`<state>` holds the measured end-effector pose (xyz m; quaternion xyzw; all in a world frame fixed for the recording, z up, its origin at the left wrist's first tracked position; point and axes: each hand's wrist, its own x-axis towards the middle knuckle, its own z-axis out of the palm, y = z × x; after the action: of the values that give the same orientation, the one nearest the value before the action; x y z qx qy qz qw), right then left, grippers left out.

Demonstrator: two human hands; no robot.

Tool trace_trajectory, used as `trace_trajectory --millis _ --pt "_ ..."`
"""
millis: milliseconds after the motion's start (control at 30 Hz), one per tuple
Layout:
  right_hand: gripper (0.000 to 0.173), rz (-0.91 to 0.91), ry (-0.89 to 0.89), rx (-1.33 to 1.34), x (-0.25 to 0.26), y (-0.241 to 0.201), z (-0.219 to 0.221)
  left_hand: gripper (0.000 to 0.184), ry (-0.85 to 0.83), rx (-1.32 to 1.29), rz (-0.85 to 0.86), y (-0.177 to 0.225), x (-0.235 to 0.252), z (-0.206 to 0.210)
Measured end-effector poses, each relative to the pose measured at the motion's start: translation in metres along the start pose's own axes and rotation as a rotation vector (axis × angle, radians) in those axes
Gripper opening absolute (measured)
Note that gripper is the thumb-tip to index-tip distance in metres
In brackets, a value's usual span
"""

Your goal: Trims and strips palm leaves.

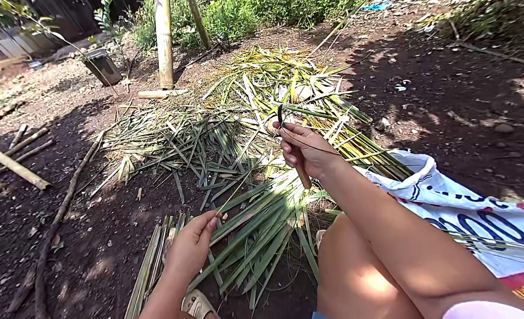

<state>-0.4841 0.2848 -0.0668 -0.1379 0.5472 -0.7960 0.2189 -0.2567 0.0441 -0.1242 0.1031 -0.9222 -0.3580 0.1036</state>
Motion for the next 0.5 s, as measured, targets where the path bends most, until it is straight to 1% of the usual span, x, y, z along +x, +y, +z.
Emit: trace_trajectory --millis 67,133,233,333,500 --pt "0.030 0.056 -0.048 -0.015 0.003 0.002 -0.002 0.032 0.080 0.056 0.044 -0.007 -0.001 -0.001" --pt "0.029 0.078 -0.063 -0.052 0.005 0.003 -0.003 0.033 0.112 0.098 0.053 -0.012 -0.002 -0.006" --pt "0.027 0.117 -0.035 -0.081 0.009 -0.003 -0.006 0.033 0.115 0.154 0.060 -0.018 -0.004 -0.017" --pt "0.026 0.131 -0.053 -0.096 0.011 -0.004 -0.009 0.035 0.094 0.169 0.096 -0.024 -0.005 -0.032" --pt "0.026 0.156 -0.027 -0.231 0.009 -0.005 -0.002 0.032 0.029 0.104 0.047 -0.028 -0.008 -0.053"
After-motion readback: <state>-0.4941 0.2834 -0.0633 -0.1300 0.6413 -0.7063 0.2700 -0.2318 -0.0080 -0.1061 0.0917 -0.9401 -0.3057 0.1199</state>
